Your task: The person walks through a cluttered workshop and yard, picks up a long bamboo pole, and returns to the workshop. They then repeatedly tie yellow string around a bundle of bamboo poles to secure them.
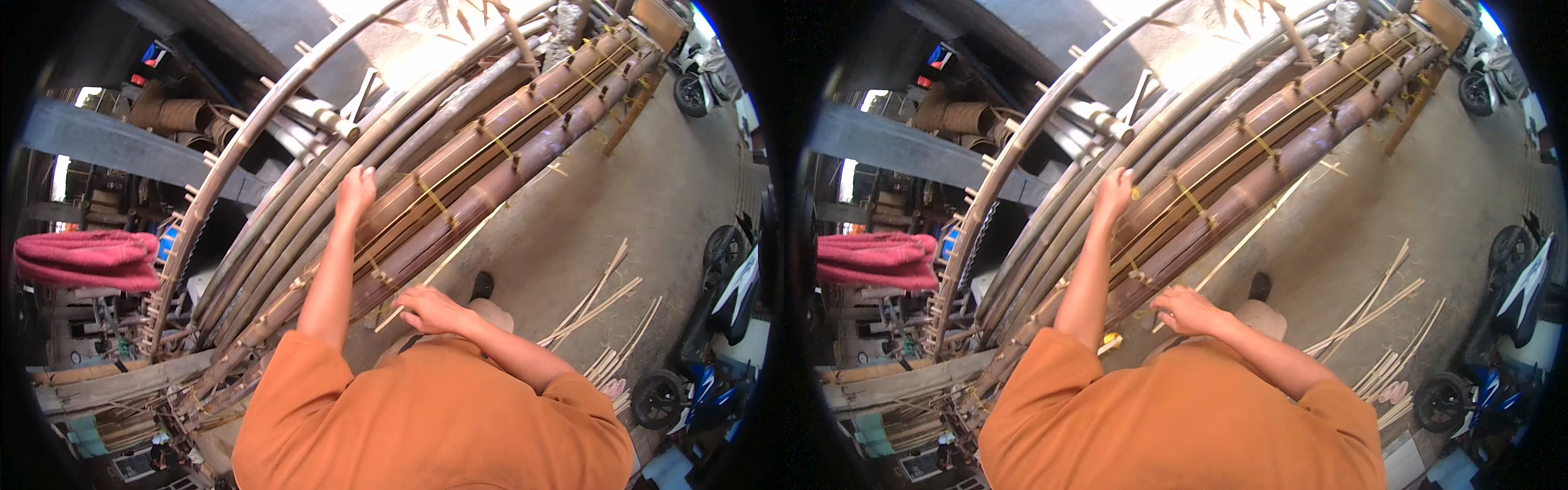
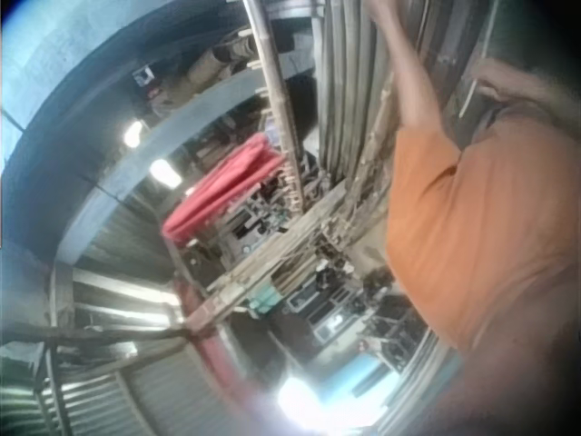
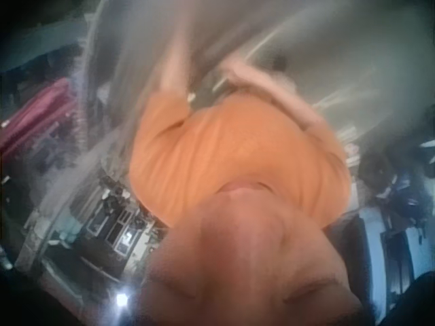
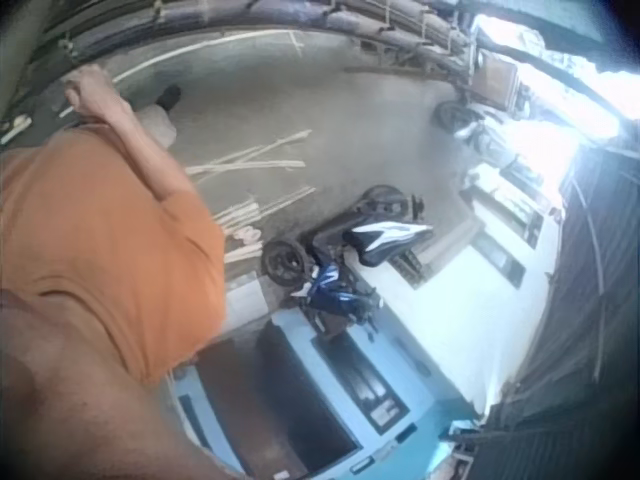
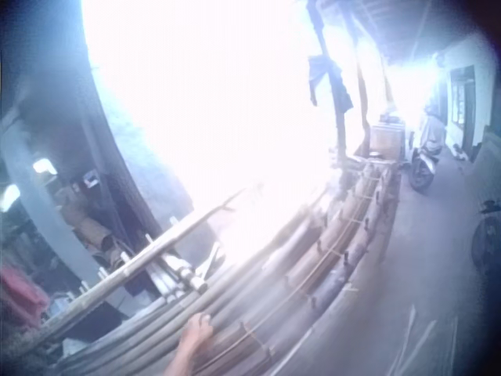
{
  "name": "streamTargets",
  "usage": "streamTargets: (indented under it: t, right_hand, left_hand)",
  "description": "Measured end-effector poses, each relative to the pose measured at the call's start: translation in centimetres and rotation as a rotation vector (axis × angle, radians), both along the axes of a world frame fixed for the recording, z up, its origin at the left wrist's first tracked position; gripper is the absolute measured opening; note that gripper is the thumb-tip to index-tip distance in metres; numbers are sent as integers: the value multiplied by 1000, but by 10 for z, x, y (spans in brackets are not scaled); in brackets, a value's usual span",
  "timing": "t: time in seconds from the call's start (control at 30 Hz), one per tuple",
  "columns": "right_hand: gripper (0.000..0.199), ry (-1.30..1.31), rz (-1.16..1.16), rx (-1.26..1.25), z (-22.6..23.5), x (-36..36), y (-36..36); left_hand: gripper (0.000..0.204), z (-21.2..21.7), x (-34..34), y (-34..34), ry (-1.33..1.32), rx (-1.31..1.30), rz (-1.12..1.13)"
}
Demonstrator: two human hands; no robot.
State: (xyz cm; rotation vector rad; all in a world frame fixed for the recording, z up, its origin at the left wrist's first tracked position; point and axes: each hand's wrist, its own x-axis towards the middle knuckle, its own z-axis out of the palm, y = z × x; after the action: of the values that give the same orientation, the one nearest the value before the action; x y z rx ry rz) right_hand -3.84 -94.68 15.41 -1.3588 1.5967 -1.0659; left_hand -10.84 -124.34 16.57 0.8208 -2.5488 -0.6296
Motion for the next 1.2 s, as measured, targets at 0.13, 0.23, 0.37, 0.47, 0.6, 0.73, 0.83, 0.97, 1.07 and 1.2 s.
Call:
streamTargets:
  t: [0.13,0.23,0.37,0.47,0.6,0.73,0.83,0.97,1.07,1.2]
  right_hand:
    - [29,-1566,-626,58,-1,41,-27]
    - [18,-1324,-1073,-602,33,41,-87]
    - [31,-607,-368,-366,115,45,-179]
    - [41,118,-286,-193,77,-24,-218]
    - [48,-240,-153,63,37,-59,-217]
    - [48,-224,162,67,110,-26,-105]
    - [42,435,39,-328,1,31,-56]
    - [43,240,-47,-81,33,39,-64]
    - [44,570,-53,-256,2,45,-59]
    - [40,795,129,142,34,73,-77]
  left_hand:
    - [34,41,126,17,-422,65,-32]
    - [34,15,169,67,-296,160,-133]
    - [30,-72,191,41,-45,44,-9]
    - [30,-6,160,62,-156,193,-17]
    - [32,4,165,61,-162,314,-3]
    - [31,12,165,65,-164,364,35]
    - [26,1,165,64,-28,453,4]
    - [26,47,119,40,459,735,-116]
    - [23,50,70,-6,417,482,-45]
    - [28,-37,89,-50,118,101,81]
